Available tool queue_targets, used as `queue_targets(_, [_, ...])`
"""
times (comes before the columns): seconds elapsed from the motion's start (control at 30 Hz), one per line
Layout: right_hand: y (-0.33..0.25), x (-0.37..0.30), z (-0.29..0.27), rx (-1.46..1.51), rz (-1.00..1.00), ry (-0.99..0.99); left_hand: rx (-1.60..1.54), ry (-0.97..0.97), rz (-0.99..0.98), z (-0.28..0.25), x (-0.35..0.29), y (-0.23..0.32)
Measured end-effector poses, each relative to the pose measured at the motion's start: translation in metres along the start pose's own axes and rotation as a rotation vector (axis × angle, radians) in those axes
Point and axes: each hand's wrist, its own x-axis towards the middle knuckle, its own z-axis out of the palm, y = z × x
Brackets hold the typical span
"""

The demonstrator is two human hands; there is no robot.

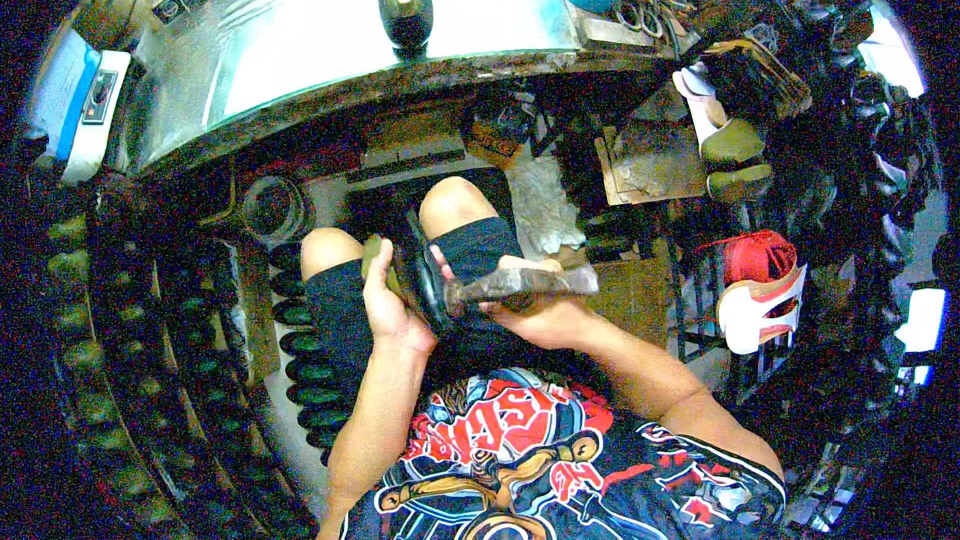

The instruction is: The person uses a hammer to tap the sole of a black shoe, then inserts a shoe tree and places the shoe on a shelf. They repeat this process with another shoe, handling shoe trees and shoes throughout.

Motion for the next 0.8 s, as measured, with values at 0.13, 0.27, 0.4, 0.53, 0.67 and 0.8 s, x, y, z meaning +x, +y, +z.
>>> queue_targets(0.13, [0.002, 0.000, 0.017, -0.113, -0.058, 0.168, 0.150, -0.058, 0.197, 0.010, 0.029, 0.004])
queue_targets(0.27, [0.029, 0.020, 0.029, -0.187, 0.004, 0.096, 0.239, -0.052, 0.279, -0.003, 0.056, 0.008])
queue_targets(0.4, [0.046, 0.040, 0.027, -0.237, 0.072, 0.005, 0.191, -0.117, 0.284, -0.017, 0.074, 0.005])
queue_targets(0.53, [0.040, 0.050, 0.023, -0.268, 0.091, -0.057, 0.221, -0.100, 0.298, -0.019, 0.074, 0.001])
queue_targets(0.67, [0.028, 0.045, 0.020, -0.220, 0.003, -0.017, 0.197, -0.053, 0.313, -0.019, 0.072, 0.001])
queue_targets(0.8, [0.030, 0.042, 0.019, -0.211, 0.017, -0.012, 0.215, -0.046, 0.336, -0.022, 0.075, -0.001])
